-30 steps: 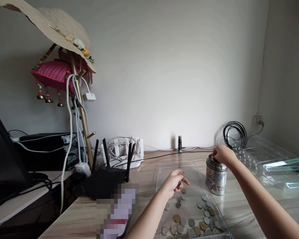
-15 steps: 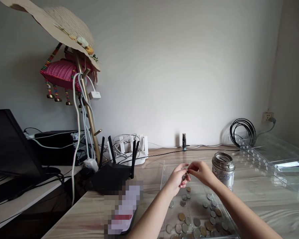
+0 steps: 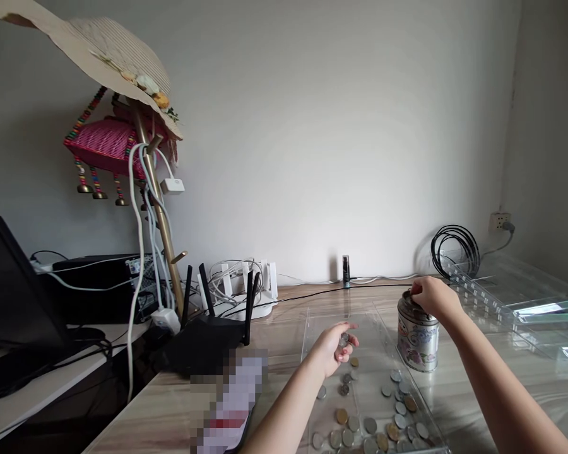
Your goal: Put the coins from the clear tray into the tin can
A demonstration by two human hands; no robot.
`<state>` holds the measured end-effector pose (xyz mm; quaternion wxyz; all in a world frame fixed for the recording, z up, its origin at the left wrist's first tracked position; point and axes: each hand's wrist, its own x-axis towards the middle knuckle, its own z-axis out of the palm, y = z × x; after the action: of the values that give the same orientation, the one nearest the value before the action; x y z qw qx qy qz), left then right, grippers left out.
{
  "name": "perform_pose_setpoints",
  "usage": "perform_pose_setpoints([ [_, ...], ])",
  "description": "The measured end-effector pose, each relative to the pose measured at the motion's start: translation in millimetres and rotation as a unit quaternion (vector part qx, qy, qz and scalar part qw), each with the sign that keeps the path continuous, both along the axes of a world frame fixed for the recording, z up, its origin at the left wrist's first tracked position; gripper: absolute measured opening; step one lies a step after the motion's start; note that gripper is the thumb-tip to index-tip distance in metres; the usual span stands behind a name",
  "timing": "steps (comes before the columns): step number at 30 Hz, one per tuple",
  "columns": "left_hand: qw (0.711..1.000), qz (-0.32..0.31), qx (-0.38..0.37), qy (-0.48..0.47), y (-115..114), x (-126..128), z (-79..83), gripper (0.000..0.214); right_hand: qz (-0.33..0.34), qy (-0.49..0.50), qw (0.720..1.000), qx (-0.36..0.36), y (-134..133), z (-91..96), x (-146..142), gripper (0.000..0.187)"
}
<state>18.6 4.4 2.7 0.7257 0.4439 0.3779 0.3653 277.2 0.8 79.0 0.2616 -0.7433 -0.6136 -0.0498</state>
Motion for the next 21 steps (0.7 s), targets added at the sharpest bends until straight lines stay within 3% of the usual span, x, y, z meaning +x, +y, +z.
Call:
perform_pose_setpoints([
  [3,0.999,-0.021,-0.029,-0.005,1.2,-1.1,1.6,0.032,-0.002,-0.016,1.000,0.002,2.1,-4.4,1.8,0.011],
  [6,0.999,-0.028,-0.035,0.006,1.4,-2.2,4.2,0.041,0.001,-0.018,0.990,0.141,-6.8,-9.7,-23.0,0.017],
  [8,0.999,-0.032,-0.023,0.016,0.9,-2.4,5.4,0.050,0.066,-0.006,0.973,0.221,-15.7,-16.8,-50.9,0.023],
  [9,0.999,-0.036,-0.014,0.018,0.4,-2.3,5.7,0.053,0.130,0.003,0.967,0.218,-19.7,-22.3,-66.1,0.024],
  [11,0.999,-0.044,0.005,0.014,-0.9,-2.1,5.6,0.057,0.268,0.016,0.952,0.145,-24.8,-36.8,-95.0,0.024],
  [14,0.998,-0.059,0.024,0.002,-2.3,-1.8,4.7,0.057,0.355,0.044,0.932,0.049,-24.4,-59.6,-124.4,0.021],
  [17,0.998,-0.066,0.011,0.002,-2.1,-1.8,4.2,0.056,0.352,0.072,0.933,0.027,-21.8,-65.5,-129.3,0.017],
  [21,0.999,-0.047,-0.027,-0.009,0.1,-1.9,4.3,0.056,0.265,0.096,0.951,0.130,-23.8,-33.1,-91.7,0.021],
])
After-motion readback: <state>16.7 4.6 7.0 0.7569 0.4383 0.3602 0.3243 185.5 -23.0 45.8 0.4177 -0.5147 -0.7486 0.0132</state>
